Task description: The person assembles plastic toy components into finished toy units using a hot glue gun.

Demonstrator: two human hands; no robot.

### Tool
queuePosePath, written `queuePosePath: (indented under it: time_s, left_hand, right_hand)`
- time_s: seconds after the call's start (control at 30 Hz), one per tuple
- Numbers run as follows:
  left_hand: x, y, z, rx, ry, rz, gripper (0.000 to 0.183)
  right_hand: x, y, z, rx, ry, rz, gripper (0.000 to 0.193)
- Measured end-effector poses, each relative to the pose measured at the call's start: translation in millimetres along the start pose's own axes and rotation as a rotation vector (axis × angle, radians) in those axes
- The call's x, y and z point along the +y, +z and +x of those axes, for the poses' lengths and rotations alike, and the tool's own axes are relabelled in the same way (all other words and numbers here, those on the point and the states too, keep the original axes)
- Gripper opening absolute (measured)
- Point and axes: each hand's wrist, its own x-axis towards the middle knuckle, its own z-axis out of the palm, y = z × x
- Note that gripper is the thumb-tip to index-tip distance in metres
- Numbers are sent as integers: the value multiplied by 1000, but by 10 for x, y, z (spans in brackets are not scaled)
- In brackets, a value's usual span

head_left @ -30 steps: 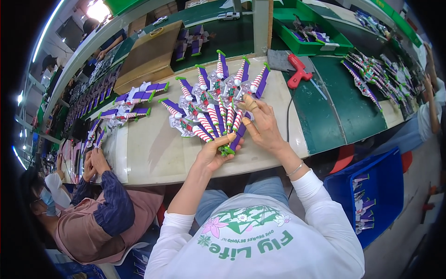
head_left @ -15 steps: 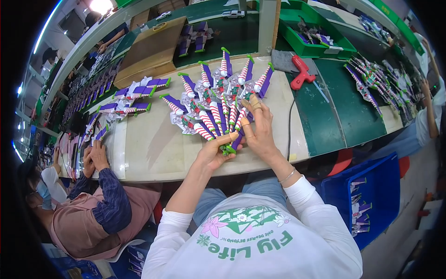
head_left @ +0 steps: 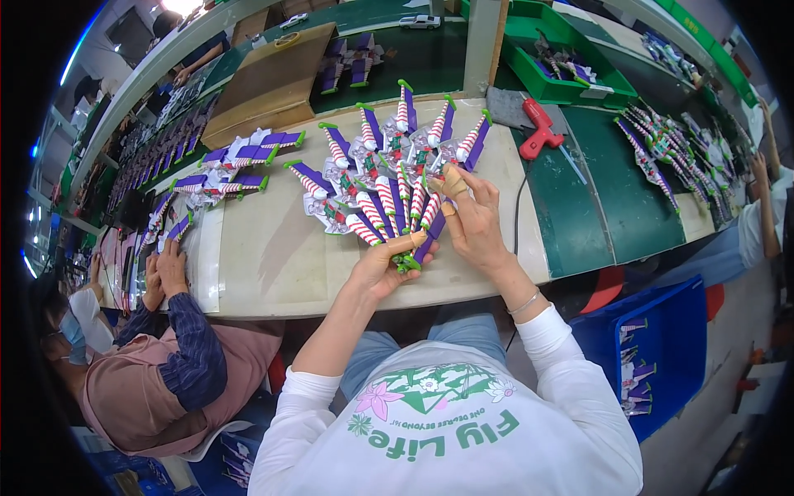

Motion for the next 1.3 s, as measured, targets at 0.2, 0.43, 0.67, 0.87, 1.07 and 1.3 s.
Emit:
queuePosePath:
  time_s: [0.2,0.43,0.67,0.87,1.07,1.3]
  left_hand:
    - [1,-31,-6,-25,0,-6,26]
    - [-14,4,-30,54,8,-28,23]
    - [-64,-46,23,53,15,-58,23]
    - [-69,-33,15,41,35,-16,24]
    - [-22,31,2,-6,33,21,25]
    - [-41,71,-32,53,53,9,23]
  right_hand:
    - [-81,90,-84,-15,221,228,50]
    - [-327,221,-91,44,375,326,56]
    - [-443,180,-15,32,339,81,41]
    - [-376,95,-1,6,380,54,41]
    - [-108,25,119,-103,247,306,45]
    - [-248,-44,189,-66,49,155,55]
